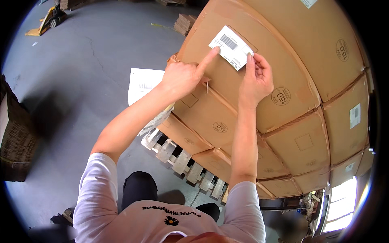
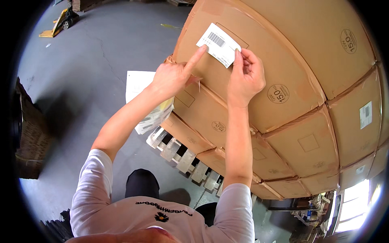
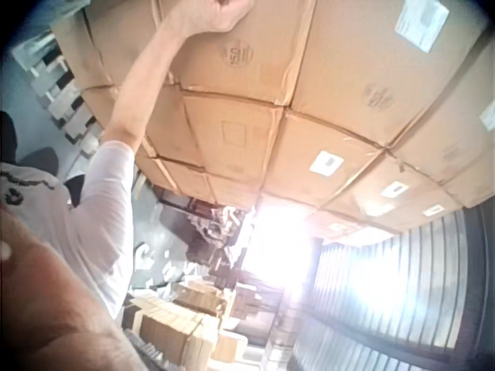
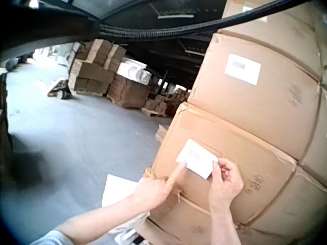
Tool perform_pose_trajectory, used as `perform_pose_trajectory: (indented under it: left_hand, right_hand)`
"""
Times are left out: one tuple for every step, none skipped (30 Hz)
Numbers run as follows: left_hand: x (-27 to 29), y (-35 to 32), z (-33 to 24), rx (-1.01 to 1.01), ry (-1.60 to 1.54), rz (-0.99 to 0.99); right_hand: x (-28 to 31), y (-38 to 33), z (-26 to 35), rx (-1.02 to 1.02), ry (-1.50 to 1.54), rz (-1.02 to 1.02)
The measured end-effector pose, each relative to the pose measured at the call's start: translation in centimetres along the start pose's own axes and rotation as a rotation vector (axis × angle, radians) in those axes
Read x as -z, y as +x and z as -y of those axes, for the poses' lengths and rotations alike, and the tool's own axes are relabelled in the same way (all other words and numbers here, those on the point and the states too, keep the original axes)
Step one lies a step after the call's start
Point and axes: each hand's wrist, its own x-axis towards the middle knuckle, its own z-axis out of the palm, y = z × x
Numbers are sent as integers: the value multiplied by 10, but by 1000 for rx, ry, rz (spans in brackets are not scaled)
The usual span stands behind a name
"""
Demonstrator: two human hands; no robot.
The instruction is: The person repeatedly peels shipping labels from a yellow sheet and sticks them onto stacked cardboard boxes in a warehouse. They handle the label sheet and boxes by hand, moving between boxes to apply labels one at a time.
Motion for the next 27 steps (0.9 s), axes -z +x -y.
perform_pose_trajectory:
  left_hand:
    - [-5, 0, 0, 34, -18, 55]
    - [-4, 2, -3, 64, -38, 112]
    - [-2, 5, -6, 94, -57, 170]
    - [0, 8, -8, 121, -63, 212]
    - [3, 12, -10, 146, -64, 254]
    - [4, 14, -10, 171, -66, 296]
    - [2, 14, -9, 158, -79, 265]
    - [0, 14, -8, 145, -88, 236]
    - [-2, 14, -7, 131, -97, 207]
    - [-4, 15, -6, 134, -100, 204]
    - [-4, 16, -5, 135, -101, 206]
    - [-5, 16, -5, 136, -102, 207]
    - [-5, 17, -5, 145, -103, 227]
    - [-4, 18, -6, 153, -104, 246]
    - [-4, 19, -6, 161, -104, 266]
    - [-6, 19, -6, 152, -100, 245]
    - [-8, 18, -5, 143, -97, 223]
    - [-10, 18, -4, 134, -94, 201]
    - [-12, 17, -3, 135, -99, 188]
    - [-13, 17, -3, 137, -106, 172]
    - [-14, 17, -3, 138, -113, 157]
    - [-15, 18, -4, 159, -112, 182]
    - [-12, 19, -5, 179, -109, 207]
    - [-11, 20, -6, 198, -106, 232]
    - [-12, 20, -7, 200, -96, 227]
    - [-12, 21, -7, 202, -84, 221]
    - [-13, 21, -7, 203, -73, 215]
  right_hand:
    - [-1, -1, -2, 32, 0, -16]
    - [0, -1, -3, 44, -31, -28]
    - [1, 0, -3, 57, -61, -39]
    - [1, 0, -4, 70, -91, -50]
    - [1, 0, -4, 77, -93, -48]
    - [1, 0, -5, 85, -95, -45]
    - [1, 1, -5, 92, -98, -43]
    - [0, 1, -6, 93, -90, -42]
    - [0, 2, -6, 94, -83, -41]
    - [0, 2, -7, 95, -76, -40]
    - [0, 2, -8, 92, -71, -42]
    - [0, 3, -9, 89, -65, -43]
    - [1, 3, -10, 87, -59, -44]
    - [1, 3, -11, 87, -55, -43]
    - [0, 4, -12, 87, -50, -43]
    - [0, 4, -12, 87, -46, -42]
    - [-1, 4, -12, 84, -37, -46]
    - [-2, 4, -11, 80, -27, -50]
    - [-3, 4, -11, 77, -17, -54]
    - [-4, 4, -10, 84, -25, -56]
    - [-4, 4, -10, 91, -33, -59]
    - [-5, 4, -10, 99, -41, -62]
    - [-5, 5, -10, 101, -44, -63]
    - [-5, 6, -11, 103, -47, -65]
    - [-5, 6, -12, 105, -51, -67]
    - [-5, 6, -11, 104, -62, -66]
    - [-5, 6, -10, 103, -74, -66]
